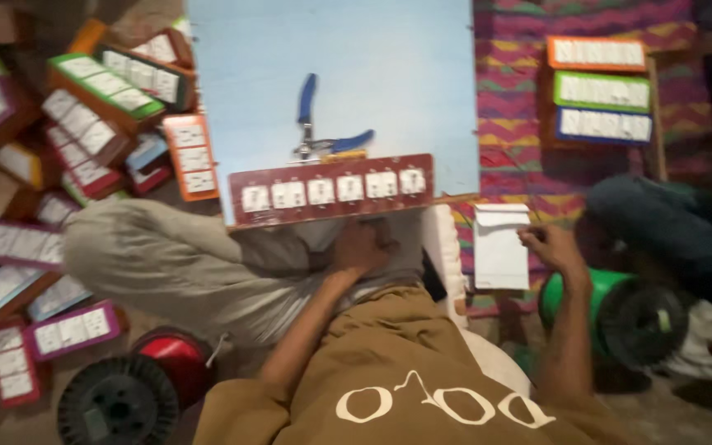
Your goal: The person sits on the floor and wires a multi-socket electrical board. They use a screwdriver to tighten terminals and pliers to cut red wires, connecting them between sockets on the board.
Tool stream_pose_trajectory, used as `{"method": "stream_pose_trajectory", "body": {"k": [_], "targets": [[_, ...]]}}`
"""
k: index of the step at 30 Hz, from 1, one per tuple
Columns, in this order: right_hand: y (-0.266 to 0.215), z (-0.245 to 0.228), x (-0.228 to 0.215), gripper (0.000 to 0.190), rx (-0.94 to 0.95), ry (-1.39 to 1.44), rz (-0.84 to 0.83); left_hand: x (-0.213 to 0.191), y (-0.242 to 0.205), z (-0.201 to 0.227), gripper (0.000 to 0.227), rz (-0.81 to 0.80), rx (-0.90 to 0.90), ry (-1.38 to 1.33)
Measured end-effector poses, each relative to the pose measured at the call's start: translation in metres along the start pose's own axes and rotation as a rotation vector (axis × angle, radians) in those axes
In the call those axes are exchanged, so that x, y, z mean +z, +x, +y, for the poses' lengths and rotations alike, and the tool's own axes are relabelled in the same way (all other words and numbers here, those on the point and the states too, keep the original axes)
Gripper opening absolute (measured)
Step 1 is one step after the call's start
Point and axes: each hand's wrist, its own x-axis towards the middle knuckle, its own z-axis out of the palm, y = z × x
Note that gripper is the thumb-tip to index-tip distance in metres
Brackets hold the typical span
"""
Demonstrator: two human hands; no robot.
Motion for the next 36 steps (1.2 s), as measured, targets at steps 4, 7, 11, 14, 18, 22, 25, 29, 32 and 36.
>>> {"method": "stream_pose_trajectory", "body": {"k": [4,7,11,14,18,22,25,29,32,36], "targets": [[-0.019,0.013,0.038,0.034,0.028,0.056,0.061,-0.003,0.002,0.007,0.031,-0.054,0.025,-0.367],[-0.007,0.005,0.08,0.034,-0.002,-0.122,-0.07,-0.002,0.018,0.003,0.028,-0.116,-0.009,-0.378],[0.0,-0.008,0.096,0.03,0.063,-0.068,-0.297,0.007,0.028,-0.015,0.021,-0.036,0.057,-0.492],[0.001,-0.019,0.09,0.031,0.06,-0.001,-0.227,0.027,0.023,-0.044,0.025,0.025,-0.162,-0.59],[-0.01,-0.031,0.062,0.027,0.084,0.056,0.058,0.074,0.039,-0.112,0.03,-0.025,-0.288,-0.93],[-0.024,-0.058,0.068,0.024,0.074,-0.004,0.346,0.128,0.028,-0.16,0.032,0.019,-0.052,-0.651],[-0.023,-0.082,0.093,0.041,0.103,-0.21,0.347,0.137,0.036,-0.163,0.036,0.076,-0.051,-0.752],[-0.02,-0.109,0.125,0.041,0.106,-0.245,0.235,0.121,0.041,-0.146,0.044,0.126,-0.108,-0.964],[-0.014,-0.108,0.14,0.038,0.095,-0.188,0.36,0.103,0.048,-0.133,0.05,0.134,-0.127,-1.036],[-0.021,-0.087,0.151,0.032,0.103,-0.228,0.502,0.081,0.044,-0.117,0.045,0.124,-0.104,-1.11]]}}
